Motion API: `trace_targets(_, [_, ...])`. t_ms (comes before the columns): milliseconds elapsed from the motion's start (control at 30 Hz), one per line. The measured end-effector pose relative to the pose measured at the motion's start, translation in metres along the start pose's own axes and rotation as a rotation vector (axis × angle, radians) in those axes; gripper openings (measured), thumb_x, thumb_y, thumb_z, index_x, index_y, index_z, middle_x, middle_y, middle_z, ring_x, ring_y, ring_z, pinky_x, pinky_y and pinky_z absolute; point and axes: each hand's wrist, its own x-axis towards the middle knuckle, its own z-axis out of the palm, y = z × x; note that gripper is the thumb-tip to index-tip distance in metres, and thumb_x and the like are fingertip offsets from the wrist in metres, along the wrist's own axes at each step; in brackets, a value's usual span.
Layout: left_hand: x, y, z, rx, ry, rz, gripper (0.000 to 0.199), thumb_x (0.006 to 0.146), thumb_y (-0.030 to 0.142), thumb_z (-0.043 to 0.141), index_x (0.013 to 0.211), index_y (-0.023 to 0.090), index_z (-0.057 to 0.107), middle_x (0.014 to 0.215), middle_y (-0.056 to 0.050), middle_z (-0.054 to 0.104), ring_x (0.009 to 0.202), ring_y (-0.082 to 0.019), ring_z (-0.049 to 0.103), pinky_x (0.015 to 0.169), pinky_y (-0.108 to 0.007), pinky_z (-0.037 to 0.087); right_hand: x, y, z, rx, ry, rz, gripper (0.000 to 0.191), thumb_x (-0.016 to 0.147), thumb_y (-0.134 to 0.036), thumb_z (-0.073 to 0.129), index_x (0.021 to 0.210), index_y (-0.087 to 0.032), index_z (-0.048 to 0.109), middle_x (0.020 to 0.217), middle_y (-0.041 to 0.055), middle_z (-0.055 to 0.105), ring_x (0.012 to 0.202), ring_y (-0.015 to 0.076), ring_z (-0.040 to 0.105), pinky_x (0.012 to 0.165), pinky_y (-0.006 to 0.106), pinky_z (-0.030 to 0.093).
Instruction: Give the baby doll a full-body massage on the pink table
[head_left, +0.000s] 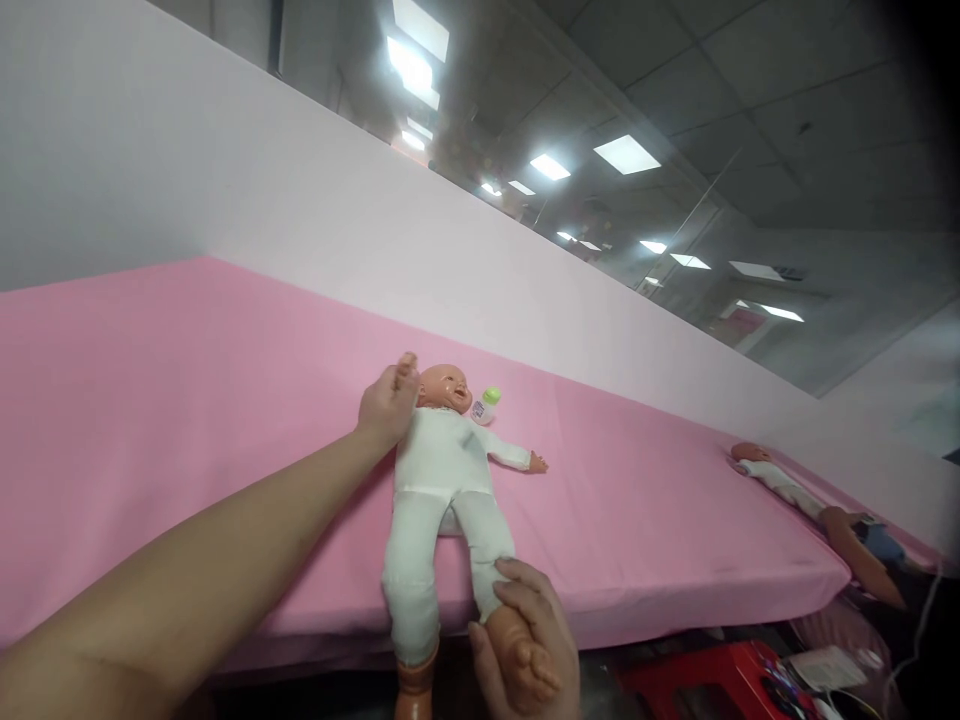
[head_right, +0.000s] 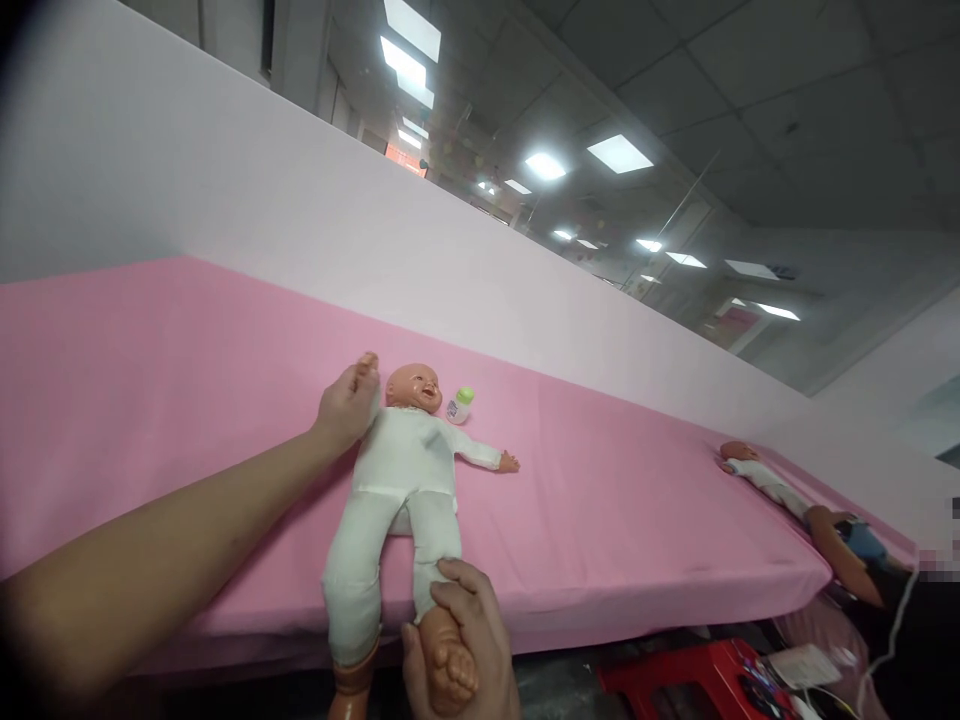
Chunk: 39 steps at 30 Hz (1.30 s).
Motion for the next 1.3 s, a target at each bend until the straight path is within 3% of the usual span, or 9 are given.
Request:
trace_targets(100, [-0.011, 0.008, 0.006, 0.292, -0.243, 0.325, 0.039, 0.097, 0.058, 0.047, 0.106, 0.024, 0.065, 0.097, -0.007, 0.070, 0.093, -0.028, 0.065, 0.081, -0.039, 0.048, 0.018, 0.000, -0.002, -0.004, -0.013, -0.037, 0.037, 0.084, -0.021, 0.072, 0.119, -0.024, 0.061, 0.127, 0.0149, 0.065, 0.113, 0.0294, 0.070, 0.091, 0.044, 0.064])
trace_targets(200, [-0.016, 0.007, 0.014, 0.547, -0.366, 0.501, 0.040, 0.095, 0.054, 0.051, 0.121, 0.026, 0.066, 0.109, -0.011, 0.068, 0.103, -0.032, 0.063, 0.089, -0.045, 0.047, 0.043, 0.001, 0.003, 0.013, -0.042, 0.008, 0.035, 0.084, -0.022, 0.073, 0.118, -0.025, 0.064, 0.132, 0.0144, 0.064, 0.117, 0.0306, 0.069, 0.096, 0.047, 0.062])
trace_targets(367, [-0.016, 0.004, 0.020, 0.715, -0.414, 0.570, 0.048, 0.098, 0.060, 0.047, 0.120, 0.024, 0.067, 0.114, -0.015, 0.066, 0.110, -0.035, 0.062, 0.097, -0.048, 0.043, 0.085, 0.018, 0.026, 0.057, -0.126, -0.005, 0.034, 0.085, -0.023, 0.071, 0.118, -0.025, 0.067, 0.139, 0.0129, 0.062, 0.125, 0.0298, 0.065, 0.103, 0.046, 0.058])
trace_targets(500, [-0.016, 0.005, 0.021, 0.761, -0.416, 0.625, 0.049, 0.100, 0.061, 0.040, 0.113, 0.022, 0.066, 0.113, -0.016, 0.066, 0.108, -0.035, 0.062, 0.093, -0.048, 0.044, 0.109, 0.037, 0.052, 0.098, -0.174, 0.055, 0.026, 0.084, -0.023, 0.070, 0.110, -0.024, 0.069, 0.132, 0.0103, 0.066, 0.123, 0.0276, 0.065, 0.105, 0.044, 0.056])
trace_targets(633, [-0.015, 0.003, 0.022, 0.776, -0.407, 0.638, 0.045, 0.104, 0.053, 0.033, 0.109, 0.021, 0.065, 0.110, -0.016, 0.067, 0.106, -0.034, 0.063, 0.090, -0.048, 0.045, 0.117, 0.044, 0.068, 0.165, -0.154, 0.113, 0.028, 0.080, -0.019, 0.069, 0.108, -0.024, 0.068, 0.128, 0.0091, 0.067, 0.121, 0.0260, 0.065, 0.105, 0.042, 0.054])
trace_targets(733, [-0.014, 0.001, 0.021, 0.738, -0.393, 0.624, 0.037, 0.101, 0.050, 0.043, 0.109, 0.021, 0.064, 0.112, -0.016, 0.068, 0.107, -0.035, 0.063, 0.091, -0.048, 0.044, 0.113, 0.044, 0.068, 0.196, -0.147, 0.132, 0.028, 0.081, -0.020, 0.069, 0.109, -0.023, 0.067, 0.130, 0.0101, 0.065, 0.123, 0.0268, 0.063, 0.107, 0.044, 0.052])
trace_targets(900, [-0.007, -0.002, 0.011, 0.577, -0.253, 0.463, 0.028, 0.091, 0.047, 0.058, 0.100, 0.022, 0.064, 0.101, -0.013, 0.071, 0.099, -0.034, 0.065, 0.086, -0.045, 0.046, 0.096, 0.039, 0.054, 0.181, -0.052, 0.164, 0.026, 0.085, -0.025, 0.070, 0.111, -0.021, 0.066, 0.132, 0.0127, 0.065, 0.129, 0.0283, 0.060, 0.111, 0.049, 0.050])
trace_targets(1167, [0.031, -0.025, -0.017, 0.152, 0.108, -0.290, 0.035, 0.089, 0.058, 0.054, 0.087, 0.023, 0.062, 0.087, -0.009, 0.072, 0.081, -0.031, 0.067, 0.069, -0.038, 0.045, 0.038, 0.014, 0.007, 0.092, -0.026, 0.069, 0.033, 0.087, -0.021, 0.070, 0.119, -0.023, 0.062, 0.134, 0.0148, 0.061, 0.123, 0.0280, 0.065, 0.103, 0.047, 0.057])
trace_targets(1300, [0.035, -0.033, -0.018, 0.098, 0.187, -0.360, 0.033, 0.088, 0.056, 0.056, 0.084, 0.024, 0.062, 0.087, -0.009, 0.073, 0.083, -0.032, 0.069, 0.068, -0.038, 0.047, 0.000, 0.014, -0.003, 0.033, -0.058, 0.038, 0.036, 0.086, -0.020, 0.070, 0.121, -0.023, 0.061, 0.129, 0.0145, 0.064, 0.117, 0.0274, 0.068, 0.096, 0.042, 0.062])
